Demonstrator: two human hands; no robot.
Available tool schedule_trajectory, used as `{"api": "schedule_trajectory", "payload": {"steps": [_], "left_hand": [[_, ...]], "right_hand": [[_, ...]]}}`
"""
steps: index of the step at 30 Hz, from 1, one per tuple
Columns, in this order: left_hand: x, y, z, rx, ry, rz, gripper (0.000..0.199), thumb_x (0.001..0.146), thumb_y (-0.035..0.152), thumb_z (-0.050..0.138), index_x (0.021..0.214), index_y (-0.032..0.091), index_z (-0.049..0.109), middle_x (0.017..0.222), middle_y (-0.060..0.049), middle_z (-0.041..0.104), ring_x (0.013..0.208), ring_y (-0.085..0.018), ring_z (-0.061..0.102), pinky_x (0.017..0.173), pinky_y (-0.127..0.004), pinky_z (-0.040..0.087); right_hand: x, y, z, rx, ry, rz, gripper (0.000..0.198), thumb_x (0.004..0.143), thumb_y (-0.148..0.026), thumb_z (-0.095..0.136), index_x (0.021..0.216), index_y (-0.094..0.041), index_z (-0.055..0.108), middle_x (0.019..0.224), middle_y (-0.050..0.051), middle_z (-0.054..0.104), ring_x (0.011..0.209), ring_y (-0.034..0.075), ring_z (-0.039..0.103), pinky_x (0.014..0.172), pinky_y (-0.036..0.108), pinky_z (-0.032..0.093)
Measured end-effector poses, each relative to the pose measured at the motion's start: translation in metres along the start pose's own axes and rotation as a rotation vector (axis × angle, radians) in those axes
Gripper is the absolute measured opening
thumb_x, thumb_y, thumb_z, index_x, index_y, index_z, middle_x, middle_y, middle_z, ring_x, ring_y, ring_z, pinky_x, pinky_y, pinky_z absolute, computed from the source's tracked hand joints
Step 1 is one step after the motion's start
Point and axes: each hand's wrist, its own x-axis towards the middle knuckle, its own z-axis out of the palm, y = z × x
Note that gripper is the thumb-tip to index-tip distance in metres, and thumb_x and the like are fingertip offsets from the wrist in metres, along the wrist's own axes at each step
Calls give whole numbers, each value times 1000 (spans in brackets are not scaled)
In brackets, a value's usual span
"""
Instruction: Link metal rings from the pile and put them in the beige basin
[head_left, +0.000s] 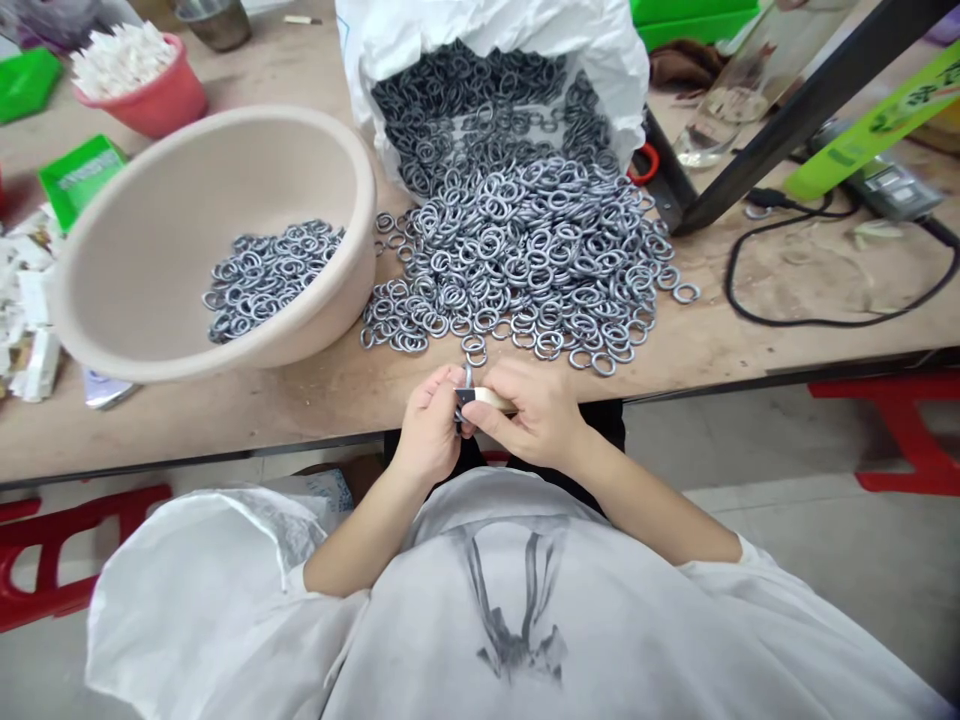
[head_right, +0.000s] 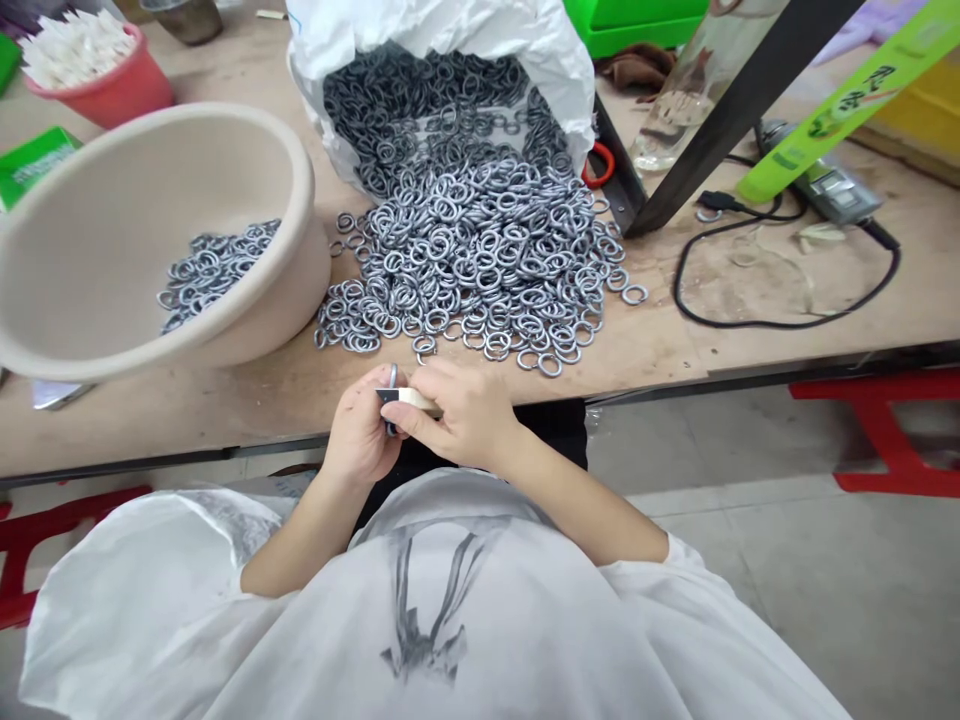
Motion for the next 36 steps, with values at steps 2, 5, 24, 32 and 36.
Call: {"api": "schedule_trajectory", "payload": {"steps": [2,5,24,32,36], "left_hand": [[0,0,0,-6,3,-2,41,74,47,73,63,18,46,51,8,39,41,-4,34,39,-16,29],[-1,-2,-1,-16,2,-13,39,74,44,73,64,18,47,51,8,39,41,-4,33,39,-16,29],[2,18,-46,-234,-49,-47,17,68,30,63,78,18,58,67,1,56,50,-10,49,36,-17,34],[8,0,-25,-21,-37,52,42,77,56,73,79,18,54,66,4,51,47,-6,41,36,-15,31],[9,-10,-21,72,-34,150,42,80,58,70,80,19,55,62,5,49,47,-5,39,39,-15,33]], "right_hand": [[0,-2,0,-25,-13,-3,46,96,-53,48,67,-19,55,62,-1,47,58,12,43,58,27,28],[1,-1,1,0,-47,11,46,96,-52,49,64,-19,50,61,-2,46,56,11,40,57,27,27],[45,20,13,-387,-148,372,18,94,-29,54,92,-21,69,99,7,64,82,20,59,65,30,33],[26,4,16,762,34,536,31,87,-50,64,82,-21,54,63,-6,49,50,8,42,49,23,34],[17,-6,19,974,29,571,39,84,-58,67,84,-22,51,63,-7,51,45,6,41,42,20,32]]}}
